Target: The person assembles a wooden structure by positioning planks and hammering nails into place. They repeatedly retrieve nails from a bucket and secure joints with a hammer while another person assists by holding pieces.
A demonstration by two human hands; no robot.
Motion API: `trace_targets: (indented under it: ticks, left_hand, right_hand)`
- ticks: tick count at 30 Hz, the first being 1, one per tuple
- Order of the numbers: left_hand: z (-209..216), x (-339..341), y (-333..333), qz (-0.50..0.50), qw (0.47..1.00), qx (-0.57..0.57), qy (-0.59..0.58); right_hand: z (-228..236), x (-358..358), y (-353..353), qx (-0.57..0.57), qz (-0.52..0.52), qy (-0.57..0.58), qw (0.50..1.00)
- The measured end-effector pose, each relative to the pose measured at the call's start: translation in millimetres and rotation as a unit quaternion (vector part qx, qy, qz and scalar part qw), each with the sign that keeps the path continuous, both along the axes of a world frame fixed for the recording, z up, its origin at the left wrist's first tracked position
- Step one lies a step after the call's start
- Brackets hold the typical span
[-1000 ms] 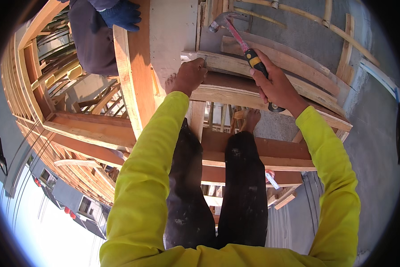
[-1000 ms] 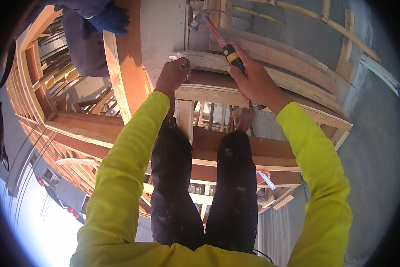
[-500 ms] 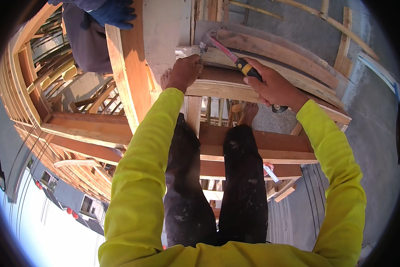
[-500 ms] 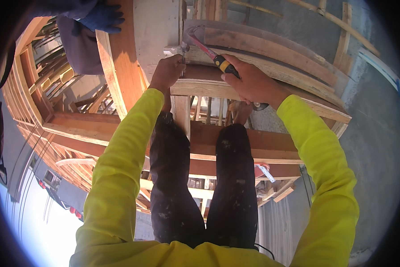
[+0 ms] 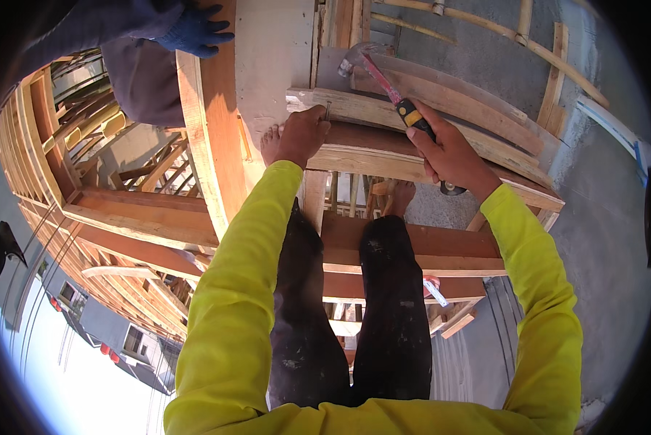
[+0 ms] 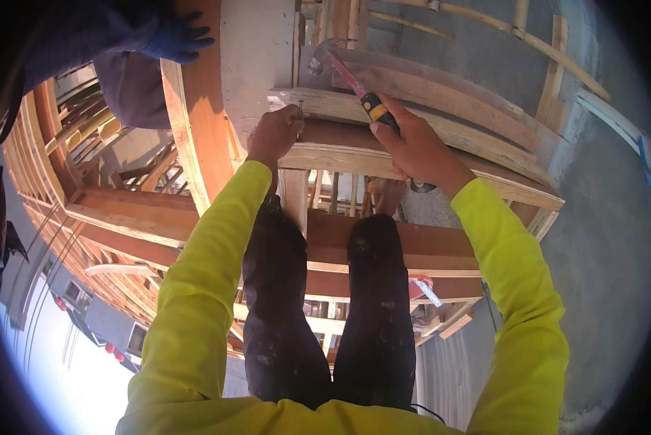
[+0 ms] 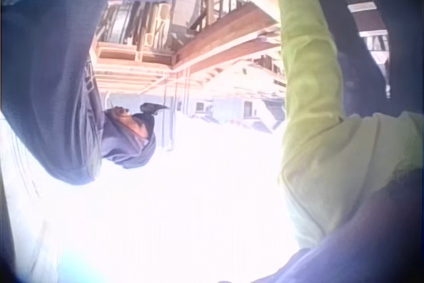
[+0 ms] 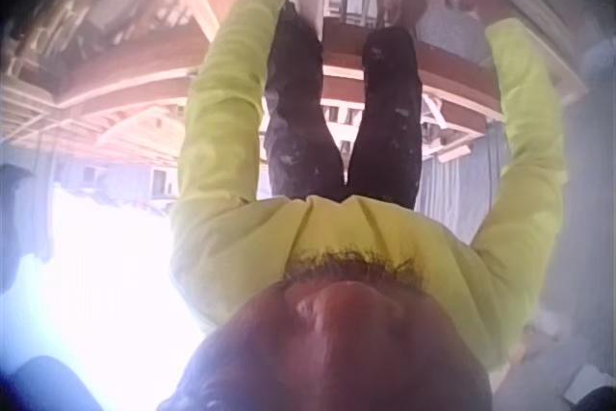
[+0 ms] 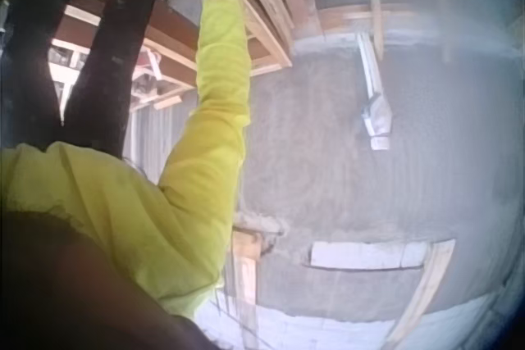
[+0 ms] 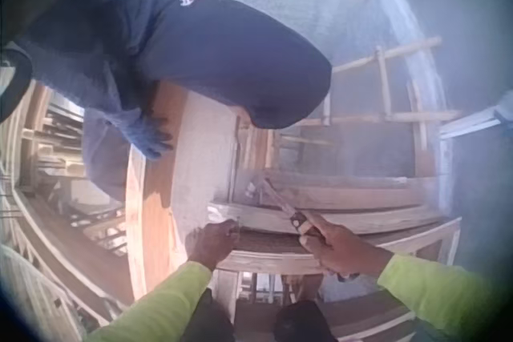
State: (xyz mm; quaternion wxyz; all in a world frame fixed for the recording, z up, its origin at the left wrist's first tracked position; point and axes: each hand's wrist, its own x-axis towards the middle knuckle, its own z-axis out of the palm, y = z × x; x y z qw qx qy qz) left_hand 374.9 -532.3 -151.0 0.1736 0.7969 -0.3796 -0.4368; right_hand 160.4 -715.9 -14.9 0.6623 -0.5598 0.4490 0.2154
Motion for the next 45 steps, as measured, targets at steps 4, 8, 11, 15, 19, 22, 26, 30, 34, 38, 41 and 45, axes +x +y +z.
trace_targets:
  ticks: [4, 8, 11, 15, 19, 22, 26, 30, 34, 38, 41, 45]
  left_hand:
    - [1.7, 2.2, -1.2, -0.012, 1.000, 0.018, -0.009]
    - [10.3, -1.4, 0.6, 0.013, 0.999, 0.030, 0.005]
    - [11.1, -1.5, -0.2, 0.024, 0.999, 0.031, 0.009]
    - [5.2, -0.3, 4.7, 0.015, 1.000, 0.005, 0.003]
    - [-1.3, -4.4, 1.5, 0.002, 1.000, -0.015, -0.002]
    - [0.3, 0.8, 6.7, 0.006, 1.000, 0.013, 0.005]
    - [-2.5, 3.0, 8.7, 0.000, 1.000, -0.008, 0.009]
    - [-7.6, -1.7, 7.7, -0.001, 1.000, -0.016, 0.017]
    - [4.0, 4.5, 7.3, 0.011, 0.998, 0.037, 0.045]
    - [2.7, 1.2, 12.8, 0.025, 0.999, 0.016, 0.034]
    - [-15.0, -3.6, 28.4, 0.021, 0.999, -0.015, -0.036]
    - [-46.6, -4.7, 108.5, 0.182, 0.969, -0.075, -0.147]
  right_hand:
    - [-3.3, 11.2, 2.5, -0.019, -0.059, -0.055, 0.997]
    - [5.1, 11.2, 4.9, 0.018, 0.055, -0.008, 0.998]
    - [7.8, 11.9, 2.3, 0.017, 0.016, -0.003, 1.000]
    - [10.3, 29.0, 1.6, -0.050, -0.184, -0.097, 0.977]
    - [-2.3, 14.8, 17.1, -0.055, -0.110, -0.062, 0.990]
    - [5.1, 9.1, -4.2, 0.028, 0.108, 0.030, 0.993]
    - [5.5, 16.2, -2.4, -0.044, -0.071, -0.042, 0.996]
    - [3.5, 25.9, 14.0, -0.048, -0.116, -0.060, 0.990]
    - [9.0, 3.1, -1.0, 0.038, 0.067, 0.026, 0.997]
    - [13.5, 26.3, -8.7, -0.067, -0.124, -0.057, 0.988]
    - [4.1, 32.0, 6.0, -0.094, -0.189, -0.084, 0.974]
    - [11.9, 30.8, -4.1, -0.002, 0.035, -0.006, 0.999]
